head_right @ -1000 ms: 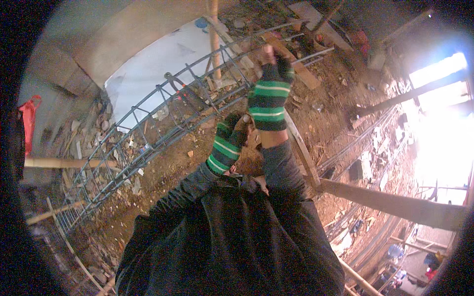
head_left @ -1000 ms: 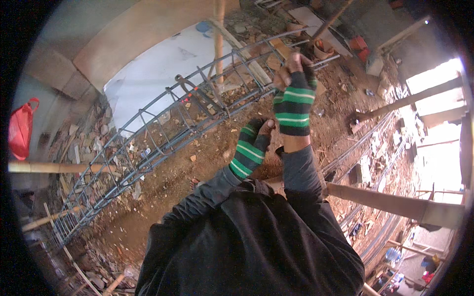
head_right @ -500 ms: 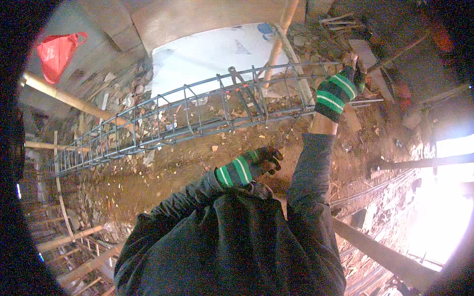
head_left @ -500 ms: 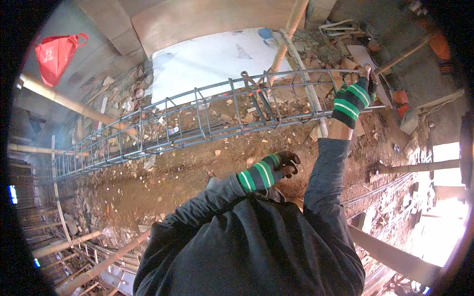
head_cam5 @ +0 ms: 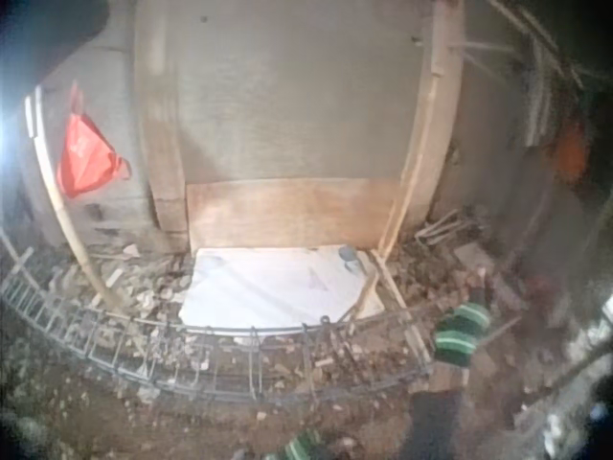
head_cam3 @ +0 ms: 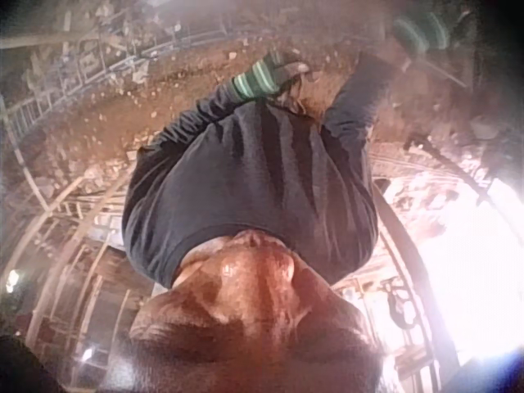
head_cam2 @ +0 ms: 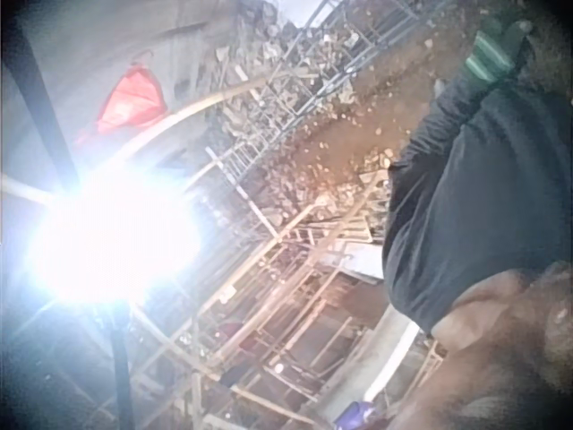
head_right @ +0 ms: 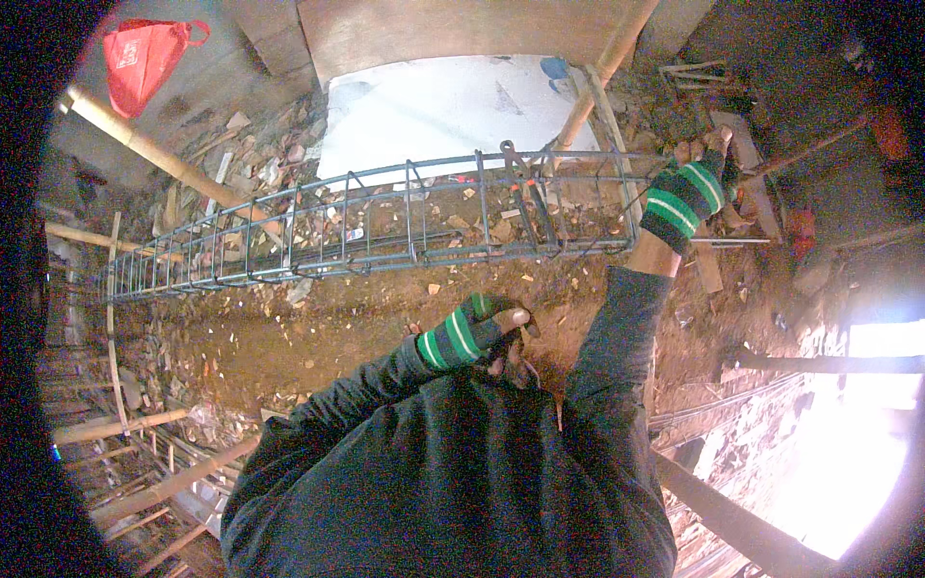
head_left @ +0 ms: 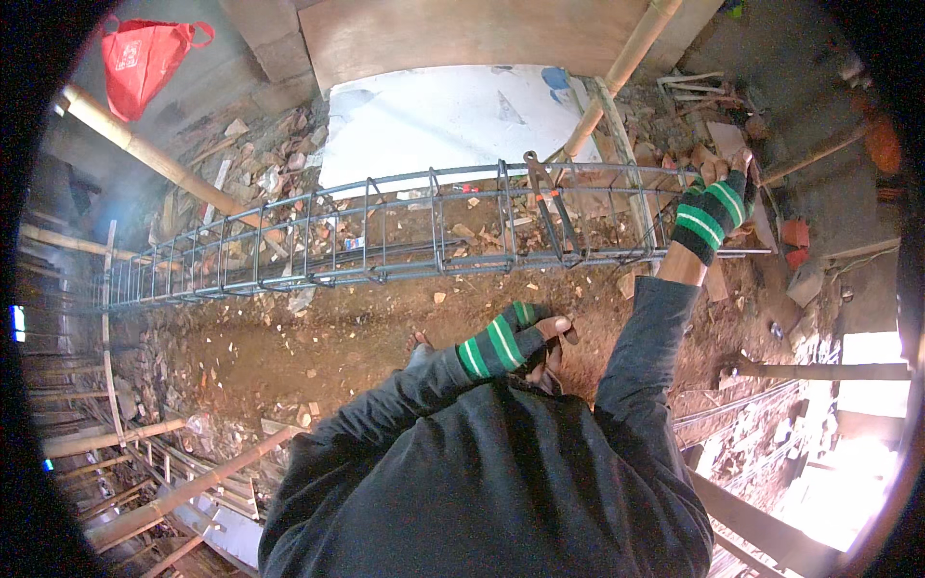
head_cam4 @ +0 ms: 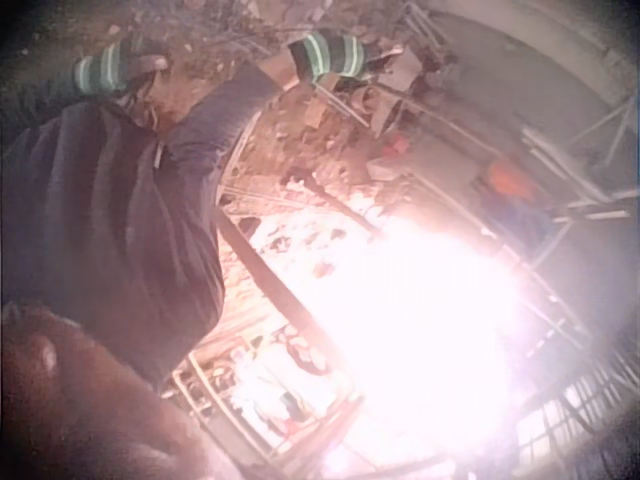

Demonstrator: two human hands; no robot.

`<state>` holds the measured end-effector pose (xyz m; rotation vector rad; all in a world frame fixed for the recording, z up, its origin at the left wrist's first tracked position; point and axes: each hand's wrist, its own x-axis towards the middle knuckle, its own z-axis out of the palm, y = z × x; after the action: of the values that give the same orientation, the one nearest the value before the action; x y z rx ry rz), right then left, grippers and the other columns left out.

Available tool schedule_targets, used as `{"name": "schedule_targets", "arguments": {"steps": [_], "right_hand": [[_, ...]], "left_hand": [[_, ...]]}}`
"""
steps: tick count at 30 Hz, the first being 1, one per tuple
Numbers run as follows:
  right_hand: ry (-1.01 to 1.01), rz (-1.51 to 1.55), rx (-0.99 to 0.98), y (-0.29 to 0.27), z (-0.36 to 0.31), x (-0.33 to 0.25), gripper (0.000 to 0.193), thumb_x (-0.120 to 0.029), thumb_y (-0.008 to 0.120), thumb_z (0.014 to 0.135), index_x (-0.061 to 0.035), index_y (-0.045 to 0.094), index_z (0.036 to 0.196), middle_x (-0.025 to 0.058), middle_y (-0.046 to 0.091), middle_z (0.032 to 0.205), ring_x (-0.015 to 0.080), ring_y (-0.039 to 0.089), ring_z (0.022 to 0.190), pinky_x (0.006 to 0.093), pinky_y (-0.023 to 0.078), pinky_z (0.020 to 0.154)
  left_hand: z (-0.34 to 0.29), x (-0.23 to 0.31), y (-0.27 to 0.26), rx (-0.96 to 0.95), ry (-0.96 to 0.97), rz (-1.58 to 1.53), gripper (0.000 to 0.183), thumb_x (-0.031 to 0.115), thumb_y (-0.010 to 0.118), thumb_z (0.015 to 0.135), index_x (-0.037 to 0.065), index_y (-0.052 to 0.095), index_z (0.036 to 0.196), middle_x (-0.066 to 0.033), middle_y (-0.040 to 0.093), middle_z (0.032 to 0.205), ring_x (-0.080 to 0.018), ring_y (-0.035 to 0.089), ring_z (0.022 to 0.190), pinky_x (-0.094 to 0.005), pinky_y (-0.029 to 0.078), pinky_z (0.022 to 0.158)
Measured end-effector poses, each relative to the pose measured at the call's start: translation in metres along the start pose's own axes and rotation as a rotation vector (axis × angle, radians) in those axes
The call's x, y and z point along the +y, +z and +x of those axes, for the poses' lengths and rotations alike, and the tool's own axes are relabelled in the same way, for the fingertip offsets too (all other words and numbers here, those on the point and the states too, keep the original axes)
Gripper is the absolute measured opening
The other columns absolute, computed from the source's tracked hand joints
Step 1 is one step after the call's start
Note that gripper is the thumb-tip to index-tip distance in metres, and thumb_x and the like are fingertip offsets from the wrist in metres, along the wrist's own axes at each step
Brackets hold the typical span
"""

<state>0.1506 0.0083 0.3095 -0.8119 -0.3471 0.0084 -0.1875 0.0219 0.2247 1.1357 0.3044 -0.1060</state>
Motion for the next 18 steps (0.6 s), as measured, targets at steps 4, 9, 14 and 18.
{"name": "schedule_targets", "arguments": {"steps": [4, 9, 14, 18], "right_hand": [[0.128, -0.15, 0.046, 0.025, -0.015, -0.01, 0.027, -0.028, 0.044, 0.103, -0.0076, 0.06, 0.113, -0.0038, 0.049, 0.075, 0.0118, 0.043, 0.057, 0.0292, 0.038, 0.052], [0.164, -0.095, -0.065, 0.031, -0.03, -0.013, 0.038, -0.033, 0.044, 0.101, -0.0057, 0.058, 0.123, 0.0015, 0.057, 0.086, 0.017, 0.051, 0.067, 0.0307, 0.046, 0.064], [-0.152, -0.285, -0.177, 0.029, -0.068, -0.006, 0.038, -0.009, 0.061, 0.091, -0.0026, 0.056, 0.128, 0.0085, 0.064, 0.106, 0.0156, 0.061, 0.083, 0.0249, 0.05, 0.073], [-0.749, -0.896, -0.333, 0.045, -0.09, 0.002, 0.04, -0.03, 0.045, 0.1, -0.0046, 0.054, 0.129, 0.0091, 0.059, 0.095, 0.0195, 0.055, 0.081, 0.0286, 0.047, 0.073]], "left_hand": [[-0.009, -0.004, -0.011, -0.182, 0.035, -0.158, 0.047, 0.037, 0.047, 0.102, -0.004, 0.06, 0.12, -0.0137, 0.072, 0.085, -0.0149, 0.065, 0.059, -0.0269, 0.051, 0.055], [-0.016, -0.024, -0.034, -0.295, -0.057, -0.097, 0.042, 0.032, 0.05, 0.102, -0.004, 0.061, 0.121, -0.0111, 0.071, 0.084, -0.0157, 0.065, 0.061, -0.0308, 0.053, 0.061], [-0.003, -0.057, -0.043, -0.067, 0.371, 0.859, 0.033, 0.027, 0.067, 0.085, 0.004, 0.066, 0.107, -0.0167, 0.07, 0.097, -0.0361, 0.067, 0.091, -0.043, 0.053, 0.076], [-0.014, -0.066, -0.054, 0.514, 0.11, 1.074, 0.023, 0.025, 0.061, 0.087, 0.008, 0.065, 0.101, -0.0183, 0.069, 0.088, -0.0397, 0.066, 0.083, -0.0481, 0.051, 0.069]]}}
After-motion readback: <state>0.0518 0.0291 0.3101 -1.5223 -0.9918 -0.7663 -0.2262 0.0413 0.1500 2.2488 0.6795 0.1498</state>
